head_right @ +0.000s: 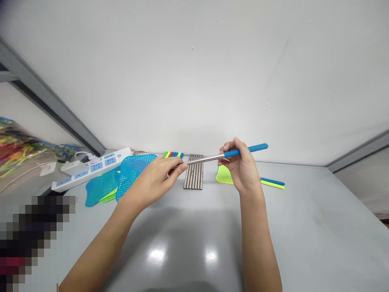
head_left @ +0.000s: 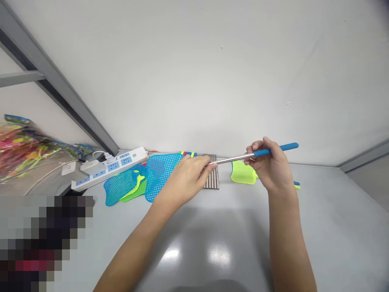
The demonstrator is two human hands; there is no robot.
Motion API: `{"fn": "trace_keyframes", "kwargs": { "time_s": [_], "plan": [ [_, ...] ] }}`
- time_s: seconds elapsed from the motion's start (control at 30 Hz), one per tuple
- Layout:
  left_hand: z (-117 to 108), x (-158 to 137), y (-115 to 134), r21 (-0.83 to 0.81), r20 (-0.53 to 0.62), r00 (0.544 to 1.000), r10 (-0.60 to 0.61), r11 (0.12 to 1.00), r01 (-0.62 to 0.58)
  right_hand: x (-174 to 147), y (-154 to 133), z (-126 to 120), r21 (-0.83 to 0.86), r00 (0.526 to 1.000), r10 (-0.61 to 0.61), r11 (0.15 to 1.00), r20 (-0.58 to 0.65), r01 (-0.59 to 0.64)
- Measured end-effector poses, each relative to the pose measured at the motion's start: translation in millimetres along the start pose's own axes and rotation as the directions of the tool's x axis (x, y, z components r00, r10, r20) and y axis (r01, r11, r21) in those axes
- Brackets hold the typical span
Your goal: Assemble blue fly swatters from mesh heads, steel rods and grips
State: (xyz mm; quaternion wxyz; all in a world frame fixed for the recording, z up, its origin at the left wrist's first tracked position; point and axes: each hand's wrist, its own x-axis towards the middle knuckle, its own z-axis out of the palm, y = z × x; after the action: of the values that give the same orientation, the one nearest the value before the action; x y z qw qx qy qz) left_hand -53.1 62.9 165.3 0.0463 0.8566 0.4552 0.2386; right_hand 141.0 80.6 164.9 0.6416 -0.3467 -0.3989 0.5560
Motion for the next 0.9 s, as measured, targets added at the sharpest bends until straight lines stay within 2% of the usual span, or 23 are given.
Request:
{"fn": "trace_keyframes", "kwargs": {
  "time_s": [0.2,0.37,0.63,0.9],
  "plan": [
    [0.7,0.6,2.4,-0.040,0.036,0.999,0.004,0.999,-0.003,2.2,-1.0,-2.8,0.045,0.999,0.032,0.998,-0.009,-0.032],
    [0.4,1.2,4.2,-0.041,0.046,0.999,0.018,0.999,-0.017,3.3,-0.5,-2.2,0.092,0.999,0.011,0.996,-0.043,-0.007],
    [-1.0,-0.7,4.3,-0.035,0.031,0.999,0.017,0.999,-0.016,4.5,0.2,-2.4,0.117,0.998,0.015,0.993,-0.066,-0.007],
    [1.2,-3.0,-2.9,-0.012,-0.072,0.997,-0.032,0.999,0.031,7.2,2.4,-10.3,0.121,0.990,-0.066,0.989,-0.122,0.080]
  ]
}}
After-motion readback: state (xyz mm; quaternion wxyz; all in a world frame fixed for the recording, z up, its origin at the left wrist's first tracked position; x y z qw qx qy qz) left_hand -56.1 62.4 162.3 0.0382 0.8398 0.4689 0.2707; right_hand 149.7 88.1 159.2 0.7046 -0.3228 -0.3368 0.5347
